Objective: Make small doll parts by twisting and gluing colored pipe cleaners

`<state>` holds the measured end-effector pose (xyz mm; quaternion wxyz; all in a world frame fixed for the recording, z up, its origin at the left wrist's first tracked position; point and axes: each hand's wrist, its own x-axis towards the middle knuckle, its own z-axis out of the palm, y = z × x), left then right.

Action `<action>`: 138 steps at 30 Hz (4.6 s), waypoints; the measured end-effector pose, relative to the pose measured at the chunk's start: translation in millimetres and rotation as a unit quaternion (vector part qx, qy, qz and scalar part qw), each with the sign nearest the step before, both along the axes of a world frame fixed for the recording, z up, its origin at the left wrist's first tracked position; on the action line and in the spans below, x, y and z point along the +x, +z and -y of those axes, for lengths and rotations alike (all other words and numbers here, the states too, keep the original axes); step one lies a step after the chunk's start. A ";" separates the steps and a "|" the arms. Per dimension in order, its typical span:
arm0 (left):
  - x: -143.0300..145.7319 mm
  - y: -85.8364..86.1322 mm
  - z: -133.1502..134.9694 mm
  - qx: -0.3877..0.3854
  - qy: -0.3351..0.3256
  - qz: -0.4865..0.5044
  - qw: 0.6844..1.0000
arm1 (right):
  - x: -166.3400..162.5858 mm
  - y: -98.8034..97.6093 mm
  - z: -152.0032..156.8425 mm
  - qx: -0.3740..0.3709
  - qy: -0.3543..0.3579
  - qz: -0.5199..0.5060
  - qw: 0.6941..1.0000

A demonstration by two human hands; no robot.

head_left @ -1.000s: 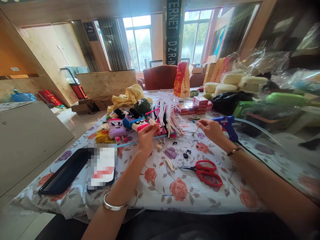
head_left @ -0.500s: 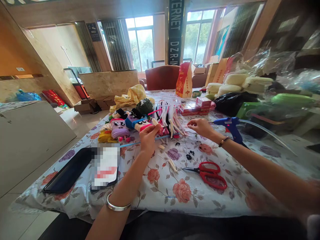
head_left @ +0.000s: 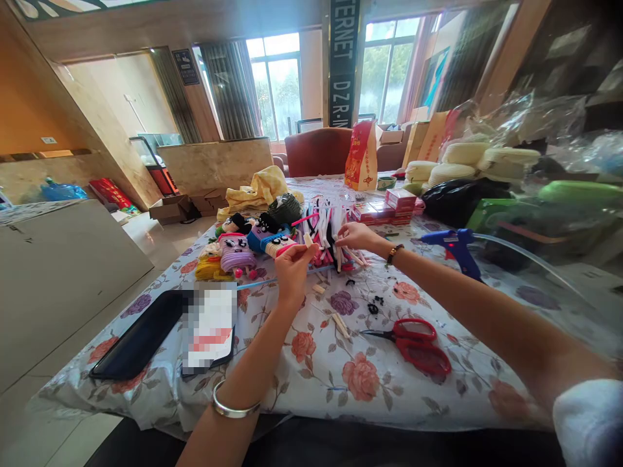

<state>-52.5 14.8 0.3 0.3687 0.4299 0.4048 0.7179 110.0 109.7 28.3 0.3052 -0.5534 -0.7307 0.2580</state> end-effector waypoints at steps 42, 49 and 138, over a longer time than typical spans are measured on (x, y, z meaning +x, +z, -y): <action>1.7 0.5 4.5 -0.034 0.020 -0.031 0.999 | 46.0 -9.7 -30.8 -0.238 0.032 0.194 0.951; 2.3 -0.3 4.3 -0.034 0.019 -0.039 0.998 | 58.6 4.3 -31.3 -0.204 0.007 0.233 0.951; 2.8 0.4 7.6 -0.077 -0.003 0.016 0.997 | 5.3 63.1 -30.9 0.063 -0.164 -0.342 0.923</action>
